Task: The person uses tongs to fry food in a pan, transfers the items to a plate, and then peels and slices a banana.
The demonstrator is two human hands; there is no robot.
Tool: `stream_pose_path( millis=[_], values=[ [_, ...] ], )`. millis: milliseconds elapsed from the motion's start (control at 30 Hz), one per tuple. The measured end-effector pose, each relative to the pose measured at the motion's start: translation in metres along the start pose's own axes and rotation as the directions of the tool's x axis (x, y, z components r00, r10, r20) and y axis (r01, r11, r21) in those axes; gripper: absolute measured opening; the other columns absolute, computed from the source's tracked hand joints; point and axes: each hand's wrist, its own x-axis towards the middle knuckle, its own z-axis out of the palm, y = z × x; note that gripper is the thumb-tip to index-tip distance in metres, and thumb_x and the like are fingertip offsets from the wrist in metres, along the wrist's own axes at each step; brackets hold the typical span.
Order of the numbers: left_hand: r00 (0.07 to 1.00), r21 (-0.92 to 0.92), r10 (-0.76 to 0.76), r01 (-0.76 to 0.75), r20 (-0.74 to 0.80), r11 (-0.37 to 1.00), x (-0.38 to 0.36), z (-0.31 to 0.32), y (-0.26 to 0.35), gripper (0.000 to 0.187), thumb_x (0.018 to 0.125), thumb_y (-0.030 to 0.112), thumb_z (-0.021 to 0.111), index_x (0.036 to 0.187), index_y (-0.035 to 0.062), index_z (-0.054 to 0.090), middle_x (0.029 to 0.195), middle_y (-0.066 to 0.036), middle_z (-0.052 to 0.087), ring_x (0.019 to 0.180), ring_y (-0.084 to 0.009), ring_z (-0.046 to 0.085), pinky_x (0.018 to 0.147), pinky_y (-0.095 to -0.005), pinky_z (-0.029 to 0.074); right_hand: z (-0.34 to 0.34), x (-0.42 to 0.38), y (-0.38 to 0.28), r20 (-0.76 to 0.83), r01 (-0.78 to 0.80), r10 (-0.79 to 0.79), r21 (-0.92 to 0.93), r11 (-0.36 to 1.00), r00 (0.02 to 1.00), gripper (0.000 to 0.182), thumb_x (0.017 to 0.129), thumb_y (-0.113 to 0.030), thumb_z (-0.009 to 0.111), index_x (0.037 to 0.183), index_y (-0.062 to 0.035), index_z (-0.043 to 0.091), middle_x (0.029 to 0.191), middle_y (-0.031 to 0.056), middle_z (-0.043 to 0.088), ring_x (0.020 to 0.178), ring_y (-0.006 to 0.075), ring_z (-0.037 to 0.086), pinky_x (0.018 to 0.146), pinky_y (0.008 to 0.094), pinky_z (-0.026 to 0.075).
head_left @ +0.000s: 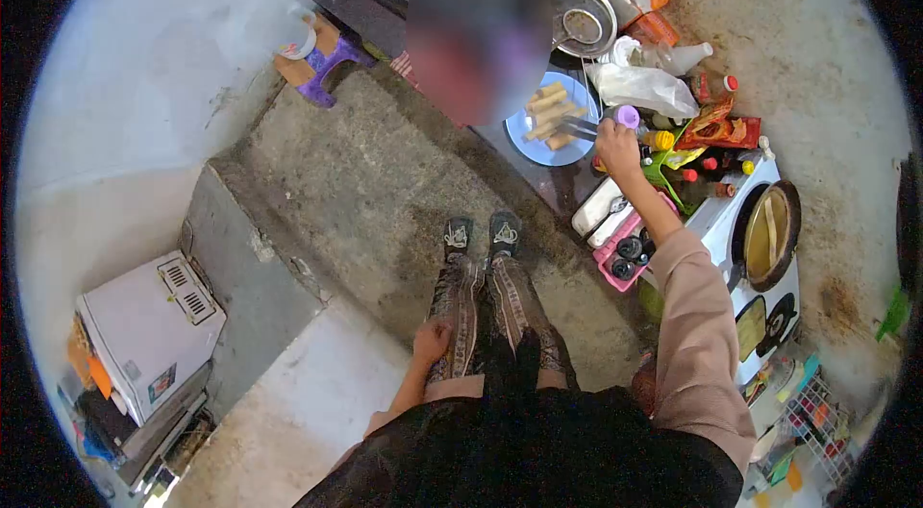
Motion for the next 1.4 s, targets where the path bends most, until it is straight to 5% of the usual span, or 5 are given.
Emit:
stream_pose_path(
  millis=[567, 733, 900, 1167, 1400],
  values=[
    [0.963, 0.042, 0.091, -0.105, 0.252, 0.994, 0.055, -0.054, -0.021, 0.038, 0.08, 0.036, 0.051, 0.089, 0.0005, 0.061, 0.086, -0.021, 0.061, 0.084, -0.0371, 0.057, 0.072, -0.0435, 0.044, -0.07, -0.049, -0.011, 0.303, -0.33, 0.293, 0.078, 0.941, 0.907, 0.019, 0.07, -0.019, 0.058, 0.085, -0.007, 0.058, 0.085, 0.0077, 0.053, 0.076, 0.021, 0.058, 0.057, 0.0341, 0.048],
    [0.838, 0.338, 0.336, -0.494, 0.429, 0.801, 0.11, -0.073, -0.026, 0.039, 0.08, 0.037, 0.051, 0.087, 0.0004, 0.063, 0.087, -0.021, 0.061, 0.084, -0.0351, 0.058, 0.073, -0.0416, 0.045, -0.157, -0.126, -0.027, 0.555, -0.635, 0.388, 0.367, 0.679, 0.736, 0.062, 0.056, -0.045, 0.073, 0.096, -0.0009, 0.054, 0.09, 0.0142, 0.057, 0.077, 0.0288, 0.06, 0.066, 0.0375, 0.049],
    [0.88, 0.388, 0.05, -0.258, 0.473, 0.885, 0.139, -0.099, 0.047, 0.043, 0.078, 0.04, 0.051, 0.088, -0.0005, 0.063, 0.092, -0.023, 0.059, 0.091, -0.035, 0.056, 0.078, -0.0413, 0.043, -0.21, -0.217, -0.076, 0.693, -0.859, 0.539, 0.496, 0.124, 0.478, 0.072, 0.057, -0.056, 0.068, 0.097, 0.0026, 0.056, 0.088, 0.0193, 0.059, 0.08, 0.0335, 0.059, 0.072, 0.0393, 0.047],
    [0.743, 0.597, 0.254, -0.655, 0.619, 0.463, 0.218, -0.044, 0.09, 0.047, 0.077, 0.042, 0.048, 0.096, 0.0003, 0.061, 0.098, -0.027, 0.055, 0.098, -0.0387, 0.051, 0.082, -0.0415, 0.041, -0.279, -0.319, -0.137, 0.614, -0.554, 0.765, 0.711, -0.433, 0.191, 0.045, 0.072, -0.039, 0.066, 0.097, -0.0021, 0.06, 0.072, 0.003, 0.059, 0.066, 0.0131, 0.055, 0.061, 0.0278, 0.043],
    [0.491, 0.079, 0.344, -0.655, 0.801, 0.751, 0.161, 0.024, 0.226, 0.032, 0.082, 0.033, 0.052, 0.085, 0.0027, 0.062, 0.072, -0.005, 0.06, 0.066, -0.0118, 0.055, 0.062, -0.0268, 0.045, -0.311, -0.386, -0.082, 0.574, -0.486, 0.819, 0.711, -0.509, -0.017, 0.055, 0.069, -0.037, 0.07, 0.102, 0.0041, 0.057, 0.091, 0.0143, 0.061, 0.084, 0.0182, 0.057, 0.075, 0.0301, 0.043]
  ],
)
